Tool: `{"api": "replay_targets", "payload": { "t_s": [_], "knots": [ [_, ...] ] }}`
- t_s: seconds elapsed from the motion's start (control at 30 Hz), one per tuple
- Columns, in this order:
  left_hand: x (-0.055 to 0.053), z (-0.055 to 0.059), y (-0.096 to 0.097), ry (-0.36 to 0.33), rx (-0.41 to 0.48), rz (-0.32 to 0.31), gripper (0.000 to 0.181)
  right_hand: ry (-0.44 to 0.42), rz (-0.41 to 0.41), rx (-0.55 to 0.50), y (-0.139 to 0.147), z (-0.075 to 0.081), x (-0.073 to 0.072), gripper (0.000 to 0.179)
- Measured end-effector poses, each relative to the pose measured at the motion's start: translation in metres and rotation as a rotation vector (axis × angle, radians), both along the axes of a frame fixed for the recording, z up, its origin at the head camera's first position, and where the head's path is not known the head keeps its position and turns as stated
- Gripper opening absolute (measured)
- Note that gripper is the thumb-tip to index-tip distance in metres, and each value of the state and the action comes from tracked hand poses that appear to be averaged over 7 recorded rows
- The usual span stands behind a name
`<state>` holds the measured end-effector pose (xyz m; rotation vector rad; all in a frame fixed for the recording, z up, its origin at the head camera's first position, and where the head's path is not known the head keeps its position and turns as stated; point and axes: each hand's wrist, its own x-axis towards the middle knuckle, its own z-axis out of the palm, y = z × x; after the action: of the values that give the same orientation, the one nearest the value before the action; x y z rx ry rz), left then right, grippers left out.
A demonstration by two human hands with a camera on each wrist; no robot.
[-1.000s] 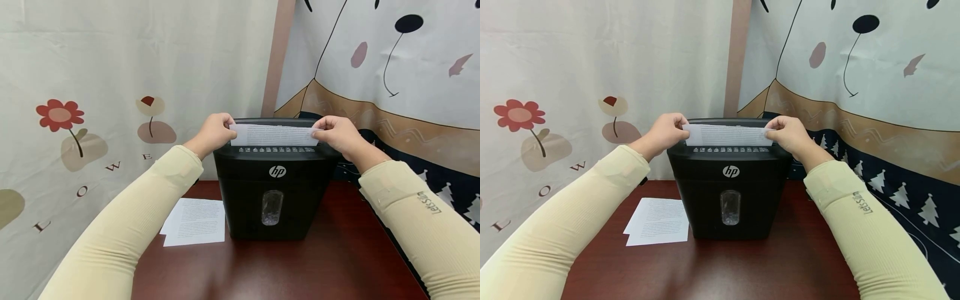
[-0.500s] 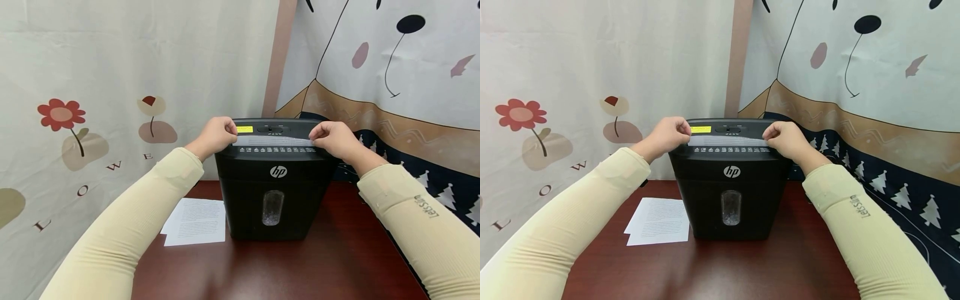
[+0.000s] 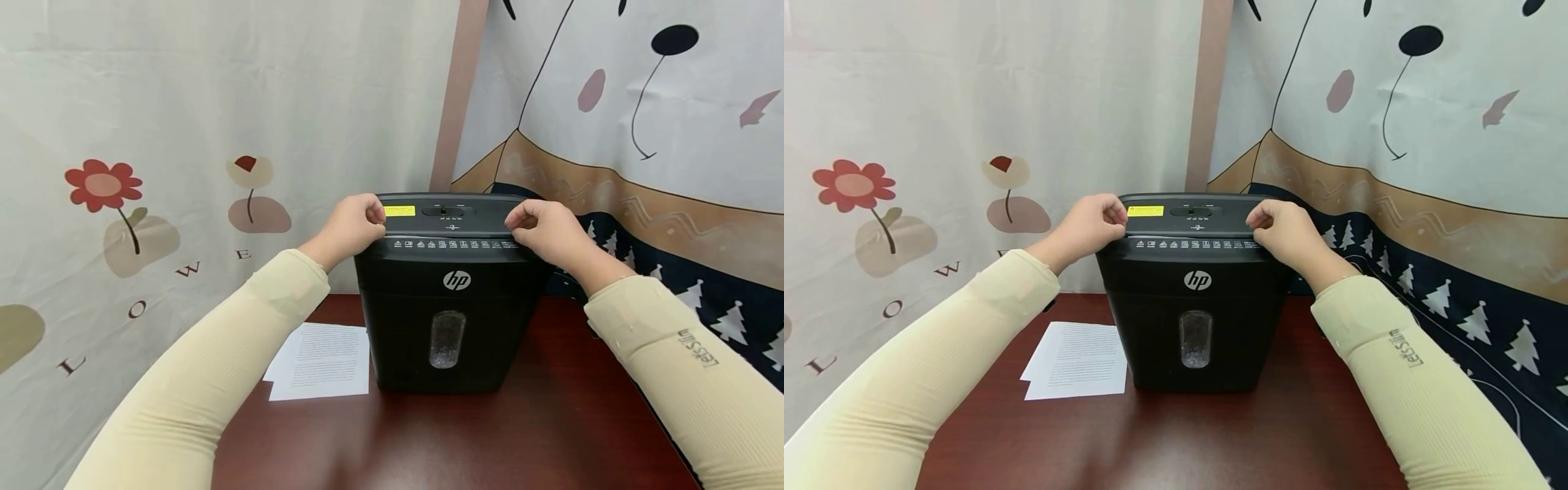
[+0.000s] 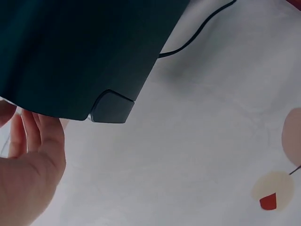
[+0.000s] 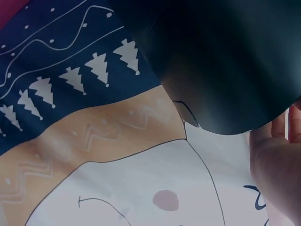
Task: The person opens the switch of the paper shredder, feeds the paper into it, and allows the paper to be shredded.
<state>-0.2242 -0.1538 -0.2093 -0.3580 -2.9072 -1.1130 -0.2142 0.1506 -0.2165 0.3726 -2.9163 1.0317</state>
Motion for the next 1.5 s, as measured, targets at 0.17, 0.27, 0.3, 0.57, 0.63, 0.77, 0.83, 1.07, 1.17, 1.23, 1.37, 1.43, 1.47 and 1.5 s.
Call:
{"api": "replay_targets", "payload": {
  "t_s": [0.17,0.27,0.3,0.57,0.63,0.77,0.83,1.07,1.17,1.23,1.37,1.43,1.47,1.5],
  "knots": [
    [0.009,-0.005,-0.002,0.089,-0.078,-0.015,0.019,0.027,-0.005,0.029,0.002,-0.002,0.006,0.026],
    [0.015,-0.006,-0.004,0.153,-0.163,-0.023,0.024,0.056,0.007,0.074,0.003,-0.004,0.009,0.030],
    [0.016,-0.006,-0.005,0.180,-0.194,-0.025,0.025,0.066,0.010,0.090,0.004,-0.004,0.010,0.031],
    [0.033,-0.009,-0.018,0.411,-0.330,-0.008,0.028,0.158,0.028,0.133,0.009,-0.007,0.022,0.033],
    [0.036,-0.011,-0.023,0.471,-0.349,0.004,0.028,0.174,0.030,0.129,0.010,-0.009,0.026,0.033],
    [0.041,-0.014,-0.034,0.568,-0.369,0.040,0.028,0.201,0.038,0.119,0.012,-0.012,0.031,0.032],
    [0.043,-0.016,-0.041,0.596,-0.370,0.056,0.028,0.226,0.046,0.123,0.013,-0.015,0.034,0.032],
    [0.047,-0.028,-0.062,0.610,-0.356,0.083,0.030,0.325,0.064,0.127,0.017,-0.023,0.042,0.031],
    [0.050,-0.033,-0.069,0.590,-0.341,0.092,0.031,0.348,0.068,0.118,0.018,-0.026,0.046,0.032],
    [0.051,-0.036,-0.073,0.577,-0.336,0.099,0.032,0.356,0.070,0.119,0.019,-0.028,0.047,0.033],
    [0.053,-0.044,-0.080,0.550,-0.337,0.114,0.032,0.362,0.074,0.133,0.020,-0.031,0.049,0.036],
    [0.054,-0.049,-0.083,0.533,-0.341,0.124,0.033,0.367,0.074,0.139,0.021,-0.032,0.050,0.036],
    [0.054,-0.052,-0.085,0.522,-0.340,0.130,0.033,0.372,0.074,0.140,0.021,-0.033,0.050,0.035],
    [0.054,-0.055,-0.087,0.512,-0.339,0.136,0.033,0.376,0.074,0.144,0.021,-0.034,0.050,0.035]
  ]
}}
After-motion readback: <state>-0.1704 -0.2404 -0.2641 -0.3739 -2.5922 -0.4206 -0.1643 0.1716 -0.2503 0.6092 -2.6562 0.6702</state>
